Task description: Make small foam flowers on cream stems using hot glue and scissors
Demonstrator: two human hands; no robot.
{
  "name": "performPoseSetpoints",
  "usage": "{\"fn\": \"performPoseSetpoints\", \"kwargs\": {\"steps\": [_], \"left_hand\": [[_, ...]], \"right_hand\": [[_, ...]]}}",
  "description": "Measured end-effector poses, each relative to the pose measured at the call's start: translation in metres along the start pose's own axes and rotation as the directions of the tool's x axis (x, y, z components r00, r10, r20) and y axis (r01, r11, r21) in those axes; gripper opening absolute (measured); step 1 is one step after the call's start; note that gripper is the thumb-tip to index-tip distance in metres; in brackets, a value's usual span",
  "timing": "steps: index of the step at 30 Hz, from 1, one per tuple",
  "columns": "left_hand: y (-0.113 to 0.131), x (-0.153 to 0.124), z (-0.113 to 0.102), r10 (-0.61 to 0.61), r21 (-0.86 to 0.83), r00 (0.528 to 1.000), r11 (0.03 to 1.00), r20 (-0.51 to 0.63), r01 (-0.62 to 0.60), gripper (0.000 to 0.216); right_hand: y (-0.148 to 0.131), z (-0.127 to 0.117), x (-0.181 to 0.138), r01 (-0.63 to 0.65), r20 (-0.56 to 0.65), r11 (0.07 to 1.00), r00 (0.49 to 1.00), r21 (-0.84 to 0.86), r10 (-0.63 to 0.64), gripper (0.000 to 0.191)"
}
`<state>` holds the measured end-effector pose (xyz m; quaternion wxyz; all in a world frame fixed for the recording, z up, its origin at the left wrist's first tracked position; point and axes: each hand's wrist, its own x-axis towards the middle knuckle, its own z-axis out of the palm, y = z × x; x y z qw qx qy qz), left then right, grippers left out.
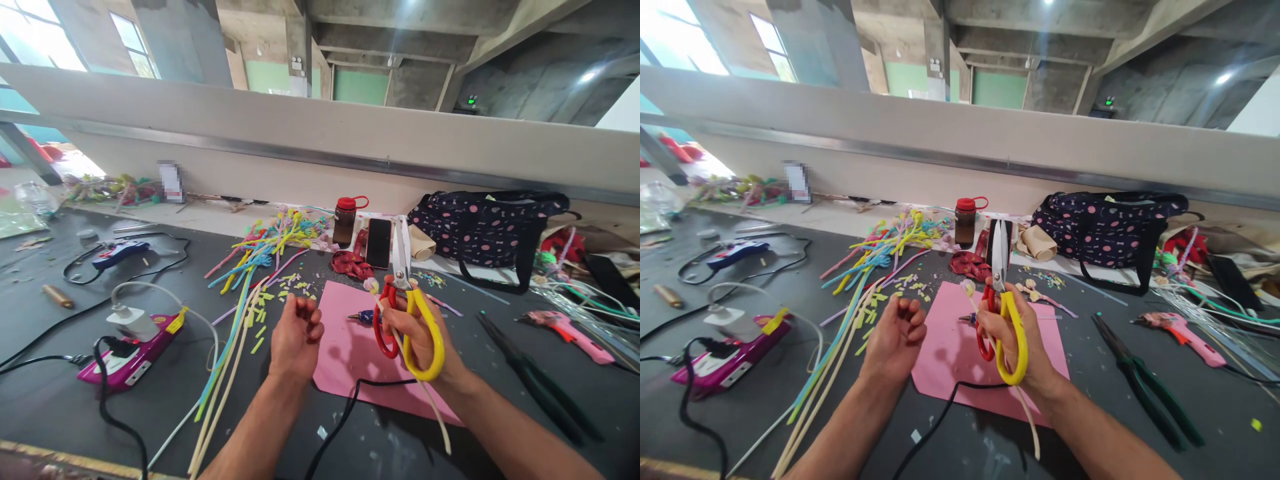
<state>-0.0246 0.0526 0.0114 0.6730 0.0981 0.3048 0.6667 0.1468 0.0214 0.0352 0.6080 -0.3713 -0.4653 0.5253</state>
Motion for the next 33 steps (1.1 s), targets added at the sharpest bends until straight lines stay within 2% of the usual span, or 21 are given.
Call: {"fn": "performPoseSetpoints", "kwargs": {"steps": [3, 7, 10, 14, 18, 21, 23, 25, 26, 27, 29, 31, 33], "left_hand": [[0.002, 0.003, 0.000, 0.104, 0.037, 0.989, 0.994, -0.109, -0.101, 0.017], [0.006, 0.005, 0.002, 0.197, 0.068, 0.967, 0.980, -0.159, -0.189, 0.011], [0.012, 0.007, 0.001, 0.296, 0.106, 0.939, 0.954, -0.176, -0.281, 0.018], [0.014, 0.006, -0.002, 0.414, 0.209, 0.904, 0.898, -0.109, -0.387, 0.036], [0.010, 0.004, -0.003, 0.419, 0.301, 0.908, 0.867, -0.008, -0.397, 0.047], [0.009, 0.003, -0.002, 0.436, 0.318, 0.900, 0.855, -0.014, -0.409, 0.052], [0.008, 0.001, 0.000, 0.485, 0.340, 0.875, 0.825, -0.014, -0.452, 0.052], [0.004, -0.005, 0.004, 0.537, 0.384, 0.842, 0.768, 0.050, -0.513, 0.050], [0.001, -0.009, 0.007, 0.538, 0.416, 0.832, 0.732, 0.134, -0.540, 0.052], [-0.003, -0.013, 0.008, 0.500, 0.439, 0.837, 0.715, 0.223, -0.544, 0.055], [-0.011, -0.022, 0.011, 0.323, 0.478, 0.869, 0.735, 0.376, -0.480, 0.061], [-0.018, -0.028, 0.011, 0.102, 0.539, 0.887, 0.761, 0.449, -0.360, 0.064], [-0.023, -0.030, 0.010, -0.004, 0.552, 0.886, 0.783, 0.465, -0.286, 0.065]], "right_hand": [[-0.004, -0.002, 0.000, 0.000, 0.014, 1.000, 1.000, 0.023, 0.000, 0.028], [-0.009, -0.004, 0.001, 0.012, -0.002, 0.999, 1.000, 0.045, -0.012, 0.028], [-0.011, -0.006, 0.003, 0.046, -0.028, 0.998, 0.999, 0.041, -0.045, 0.026], [-0.011, -0.007, 0.004, 0.068, -0.068, 0.997, 0.995, 0.021, -0.067, 0.029], [-0.013, -0.007, 0.002, 0.047, -0.043, 0.999, 0.998, 0.023, -0.046, 0.029], [-0.017, -0.009, 0.002, 0.078, -0.045, 0.997, 0.996, 0.000, -0.078, 0.033], [-0.020, -0.012, 0.003, 0.095, -0.054, 0.995, 0.994, -0.022, -0.096, 0.037], [-0.022, -0.012, 0.003, 0.091, -0.053, 0.995, 0.994, -0.034, -0.093, 0.038], [-0.022, -0.012, 0.003, 0.081, -0.045, 0.996, 0.996, -0.038, -0.083, 0.038], [-0.021, -0.011, 0.002, 0.065, -0.029, 0.997, 0.997, -0.044, -0.066, 0.037], [-0.018, -0.007, -0.001, 0.029, 0.014, 0.998, 0.999, -0.062, -0.028, 0.036], [-0.013, -0.003, -0.005, -0.003, 0.061, 0.998, 0.998, -0.066, 0.007, 0.035], [-0.008, -0.001, -0.007, -0.032, 0.088, 0.998, 0.995, -0.051, 0.036, 0.036]]}}
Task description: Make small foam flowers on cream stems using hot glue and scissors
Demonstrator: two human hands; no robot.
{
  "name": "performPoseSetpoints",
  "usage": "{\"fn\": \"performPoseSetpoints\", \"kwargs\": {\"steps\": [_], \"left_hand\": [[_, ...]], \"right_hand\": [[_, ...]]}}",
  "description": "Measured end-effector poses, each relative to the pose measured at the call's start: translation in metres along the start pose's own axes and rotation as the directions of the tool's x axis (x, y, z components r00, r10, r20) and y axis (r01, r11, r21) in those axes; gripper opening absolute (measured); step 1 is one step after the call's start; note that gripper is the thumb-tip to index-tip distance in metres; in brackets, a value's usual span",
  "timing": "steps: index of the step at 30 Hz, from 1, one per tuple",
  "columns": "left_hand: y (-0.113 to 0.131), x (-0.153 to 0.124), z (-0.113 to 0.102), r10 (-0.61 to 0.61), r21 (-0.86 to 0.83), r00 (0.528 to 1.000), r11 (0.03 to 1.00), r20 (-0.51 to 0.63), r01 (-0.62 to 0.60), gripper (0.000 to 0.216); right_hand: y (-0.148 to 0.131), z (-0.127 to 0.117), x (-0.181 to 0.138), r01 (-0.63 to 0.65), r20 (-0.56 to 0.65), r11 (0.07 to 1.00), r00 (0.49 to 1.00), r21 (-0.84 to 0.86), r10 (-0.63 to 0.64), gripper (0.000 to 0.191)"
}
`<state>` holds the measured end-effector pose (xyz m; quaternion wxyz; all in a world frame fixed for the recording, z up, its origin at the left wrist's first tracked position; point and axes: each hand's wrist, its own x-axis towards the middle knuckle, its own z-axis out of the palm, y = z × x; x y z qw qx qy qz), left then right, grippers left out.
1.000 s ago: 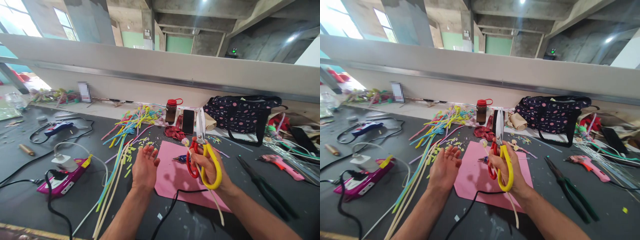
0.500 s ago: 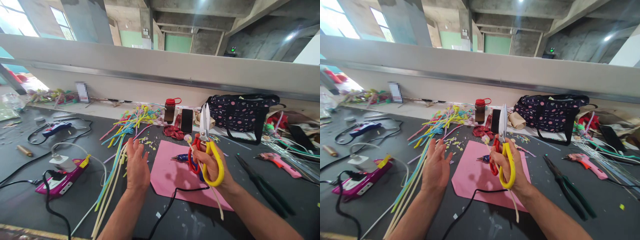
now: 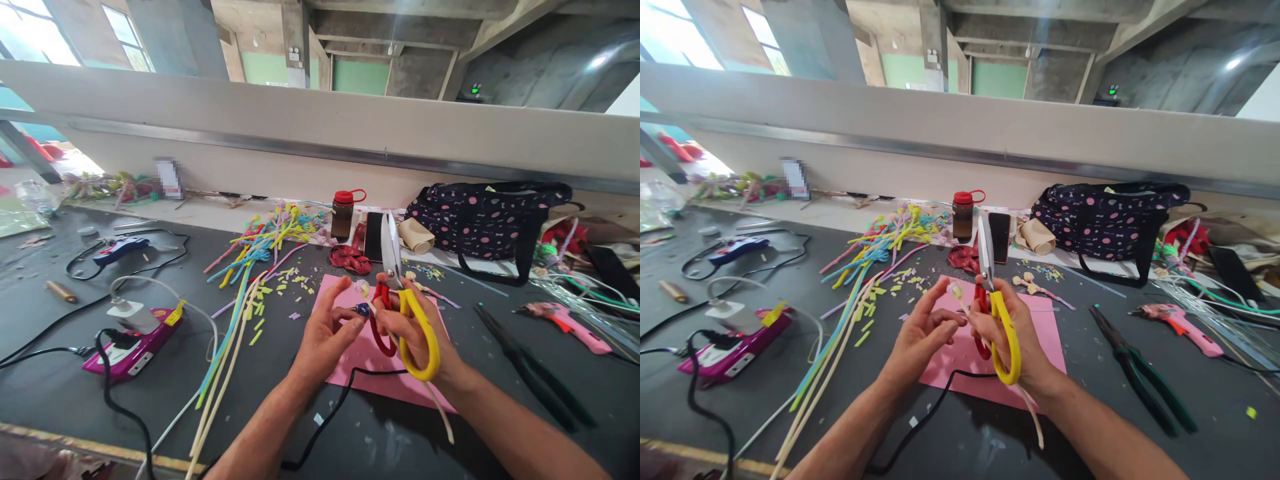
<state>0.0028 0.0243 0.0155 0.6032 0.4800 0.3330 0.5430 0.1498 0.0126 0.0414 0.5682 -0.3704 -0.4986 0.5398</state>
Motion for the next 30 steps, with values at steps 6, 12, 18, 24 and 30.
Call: {"fn": "performPoseSetpoints", "kwargs": {"steps": [6, 12, 18, 24, 30], "left_hand": [[-0.005, 0.005, -0.005, -0.094, -0.054, 0.995, 0.994, -0.042, 0.091, 0.014], [-0.004, 0.022, -0.028, -0.214, -0.507, 0.952, 0.858, -0.219, 0.076, 0.018], [-0.005, 0.022, -0.026, -0.297, -0.512, 0.897, 0.853, -0.326, 0.097, 0.021], [-0.012, 0.003, 0.004, -0.344, -0.335, 0.939, 0.884, 0.007, 0.326, 0.023], [-0.016, 0.000, 0.004, -0.341, -0.352, 0.940, 0.879, 0.003, 0.321, 0.016]], "right_hand": [[0.004, 0.000, 0.000, -0.024, 0.012, 0.999, 1.000, 0.028, 0.024, 0.039], [-0.006, -0.007, 0.004, 0.025, -0.026, 0.998, 0.999, 0.050, -0.024, 0.035], [-0.002, -0.011, 0.005, 0.024, -0.028, 0.998, 0.999, 0.054, -0.023, 0.030], [0.014, -0.002, 0.001, -0.043, 0.001, 0.998, 0.999, -0.049, 0.043, 0.040], [0.020, 0.000, 0.001, 0.059, 0.077, 0.976, 0.996, -0.210, -0.044, 0.041]]}}
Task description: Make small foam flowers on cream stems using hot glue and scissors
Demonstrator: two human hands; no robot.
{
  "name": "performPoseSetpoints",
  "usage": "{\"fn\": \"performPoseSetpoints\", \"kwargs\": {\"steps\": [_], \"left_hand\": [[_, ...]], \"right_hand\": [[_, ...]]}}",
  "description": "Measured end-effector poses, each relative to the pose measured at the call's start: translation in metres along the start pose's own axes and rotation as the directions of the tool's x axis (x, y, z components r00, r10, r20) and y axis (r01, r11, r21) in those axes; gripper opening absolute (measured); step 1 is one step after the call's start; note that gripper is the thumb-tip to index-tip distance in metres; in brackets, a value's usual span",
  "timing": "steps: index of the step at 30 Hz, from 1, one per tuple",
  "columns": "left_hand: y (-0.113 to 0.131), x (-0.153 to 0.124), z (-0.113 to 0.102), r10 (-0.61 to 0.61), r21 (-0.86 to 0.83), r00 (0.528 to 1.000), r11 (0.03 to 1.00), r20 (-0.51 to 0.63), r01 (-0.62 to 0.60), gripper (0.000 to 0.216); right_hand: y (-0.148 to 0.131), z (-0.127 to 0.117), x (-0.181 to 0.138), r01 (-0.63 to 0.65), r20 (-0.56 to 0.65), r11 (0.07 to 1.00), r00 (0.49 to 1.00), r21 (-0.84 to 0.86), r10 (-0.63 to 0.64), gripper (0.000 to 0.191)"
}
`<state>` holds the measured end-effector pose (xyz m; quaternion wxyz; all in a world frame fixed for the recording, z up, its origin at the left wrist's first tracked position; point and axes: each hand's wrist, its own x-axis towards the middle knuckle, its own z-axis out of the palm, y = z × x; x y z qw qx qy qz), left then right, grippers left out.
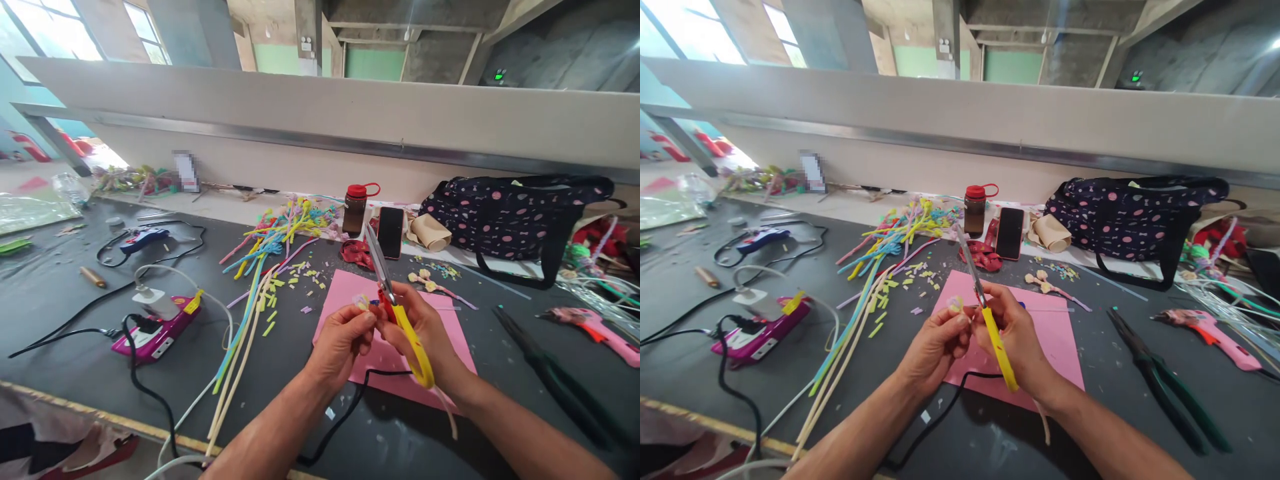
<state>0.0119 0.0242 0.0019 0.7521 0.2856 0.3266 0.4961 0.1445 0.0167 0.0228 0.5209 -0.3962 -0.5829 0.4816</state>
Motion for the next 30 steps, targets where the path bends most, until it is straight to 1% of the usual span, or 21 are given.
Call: {"fn": "performPoseSetpoints", "kwargs": {"steps": [5, 11, 13, 14, 16, 17, 19, 21, 22, 24, 26, 30], "left_hand": [[0.000, -0.001, 0.000, -0.003, 0.012, 1.000, 1.000, -0.007, 0.003, 0.020], [-0.003, -0.001, 0.000, -0.004, 0.010, 1.000, 1.000, 0.003, 0.004, 0.021], [-0.001, 0.000, -0.002, 0.025, 0.012, 1.000, 1.000, -0.012, -0.025, 0.020], [0.000, 0.000, -0.002, 0.051, 0.010, 0.998, 0.999, -0.020, -0.051, 0.018], [0.004, 0.001, -0.004, 0.110, 0.001, 0.993, 0.994, -0.032, -0.110, 0.017], [0.006, 0.001, -0.005, 0.132, -0.004, 0.991, 0.991, -0.034, -0.132, 0.017], [0.009, 0.002, -0.008, 0.148, -0.015, 0.989, 0.989, -0.021, -0.149, 0.017], [0.010, 0.002, -0.011, 0.145, -0.022, 0.989, 0.989, 0.009, -0.145, 0.017], [0.010, 0.002, -0.012, 0.150, -0.029, 0.989, 0.988, 0.018, -0.149, 0.016], [0.009, 0.001, -0.013, 0.174, -0.052, 0.985, 0.984, 0.015, -0.173, 0.013], [0.008, 0.000, -0.012, 0.198, -0.073, 0.980, 0.977, -0.007, -0.198, 0.012], [0.011, -0.004, -0.007, 0.204, -0.073, 0.978, 0.976, -0.035, -0.206, 0.008]], "right_hand": [[-0.002, -0.001, -0.001, 0.068, -0.011, 0.992, 0.998, -0.104, -0.070, 0.045], [0.002, -0.001, -0.001, 0.086, 0.010, 0.989, 0.996, -0.120, -0.086, 0.042], [0.004, -0.004, 0.000, 0.107, 0.010, 0.980, 0.994, -0.170, -0.107, 0.042], [0.004, -0.007, 0.000, 0.125, 0.007, 0.967, 0.992, -0.221, -0.126, 0.044], [0.003, -0.013, 0.000, 0.185, 0.020, 0.906, 0.981, -0.381, -0.192, 0.056], [0.002, -0.017, -0.001, 0.232, 0.049, 0.847, 0.970, -0.477, -0.238, 0.063], [0.000, -0.022, -0.002, 0.342, 0.140, 0.688, 0.933, -0.640, -0.332, 0.072], [-0.001, -0.023, -0.003, 0.414, 0.220, 0.544, 0.895, -0.730, -0.388, 0.077], [0.000, -0.023, -0.003, 0.433, 0.245, 0.496, 0.884, -0.753, -0.399, 0.078], [0.001, -0.019, -0.004, 0.448, 0.272, 0.437, 0.871, -0.780, -0.408, 0.079], [0.003, -0.016, -0.005, 0.449, 0.276, 0.398, 0.864, -0.800, -0.420, 0.078], [0.007, -0.013, -0.007, 0.433, 0.265, 0.364, 0.864, -0.825, -0.429, 0.074]]}}
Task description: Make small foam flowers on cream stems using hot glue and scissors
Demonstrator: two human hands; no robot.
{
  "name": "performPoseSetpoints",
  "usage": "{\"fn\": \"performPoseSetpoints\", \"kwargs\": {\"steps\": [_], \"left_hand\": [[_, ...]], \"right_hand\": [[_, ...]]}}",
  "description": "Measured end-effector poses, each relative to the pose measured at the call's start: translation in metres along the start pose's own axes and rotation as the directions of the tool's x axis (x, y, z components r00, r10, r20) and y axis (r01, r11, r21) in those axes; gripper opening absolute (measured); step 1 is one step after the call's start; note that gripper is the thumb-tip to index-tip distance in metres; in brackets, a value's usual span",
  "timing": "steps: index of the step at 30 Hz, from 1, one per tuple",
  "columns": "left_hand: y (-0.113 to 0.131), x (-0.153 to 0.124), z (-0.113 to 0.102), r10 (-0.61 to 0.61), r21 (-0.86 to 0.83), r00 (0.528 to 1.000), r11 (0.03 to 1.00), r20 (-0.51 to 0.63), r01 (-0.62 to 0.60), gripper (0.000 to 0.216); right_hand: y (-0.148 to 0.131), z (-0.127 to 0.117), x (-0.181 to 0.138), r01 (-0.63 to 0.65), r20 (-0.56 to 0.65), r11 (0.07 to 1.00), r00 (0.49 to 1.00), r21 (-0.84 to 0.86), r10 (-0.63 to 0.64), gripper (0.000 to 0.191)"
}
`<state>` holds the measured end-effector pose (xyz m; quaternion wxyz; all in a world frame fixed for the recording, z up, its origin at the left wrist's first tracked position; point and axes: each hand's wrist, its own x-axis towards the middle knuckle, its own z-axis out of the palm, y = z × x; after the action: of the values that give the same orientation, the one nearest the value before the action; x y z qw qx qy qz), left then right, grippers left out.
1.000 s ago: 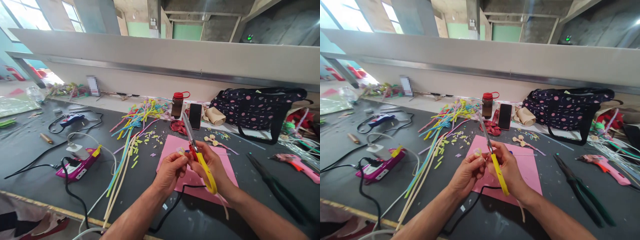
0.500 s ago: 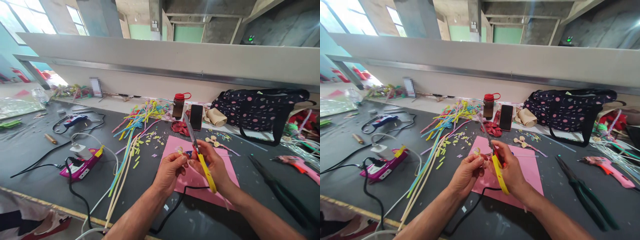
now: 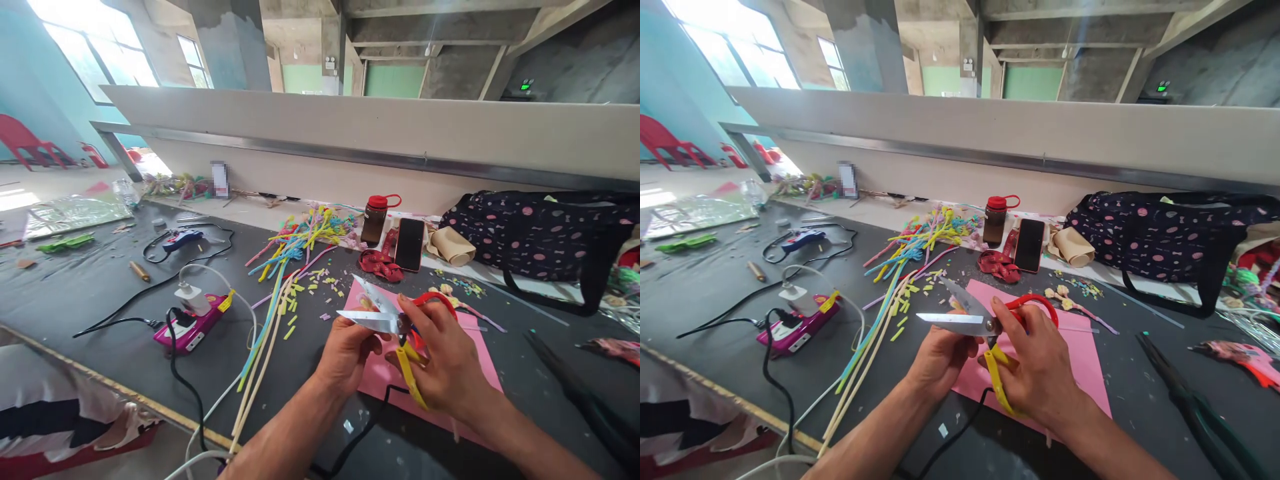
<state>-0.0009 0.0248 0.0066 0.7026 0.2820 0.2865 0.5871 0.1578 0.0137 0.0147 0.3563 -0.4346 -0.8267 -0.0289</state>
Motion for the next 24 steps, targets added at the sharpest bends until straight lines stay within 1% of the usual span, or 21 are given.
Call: {"fn": "performPoseSetpoints", "kwargs": {"steps": [4, 11, 18, 24], "left_hand": [[0.0018, -0.0008, 0.0034, 0.017, 0.034, 0.999, 0.999, -0.039, -0.015, 0.002], [0.0011, 0.0015, 0.0040, 0.014, 0.052, 0.998, 0.999, -0.058, -0.011, 0.002], [-0.0013, 0.0021, 0.0015, 0.020, 0.044, 0.998, 0.999, -0.055, -0.017, 0.009], [-0.0009, 0.0018, 0.0002, 0.025, 0.065, 0.998, 0.998, -0.062, -0.021, 0.014]], "right_hand": [[0.0016, 0.0007, -0.0007, -0.005, 0.016, 1.000, 1.000, -0.029, 0.005, 0.069], [0.0033, 0.0036, -0.0003, -0.017, 0.038, 1.000, 0.999, -0.021, 0.017, 0.063], [0.0034, 0.0039, -0.0008, -0.009, 0.023, 1.000, 1.000, -0.008, 0.009, 0.057], [0.0036, 0.0045, -0.0014, -0.024, 0.045, 1.000, 0.999, 0.000, 0.024, 0.056]]}}
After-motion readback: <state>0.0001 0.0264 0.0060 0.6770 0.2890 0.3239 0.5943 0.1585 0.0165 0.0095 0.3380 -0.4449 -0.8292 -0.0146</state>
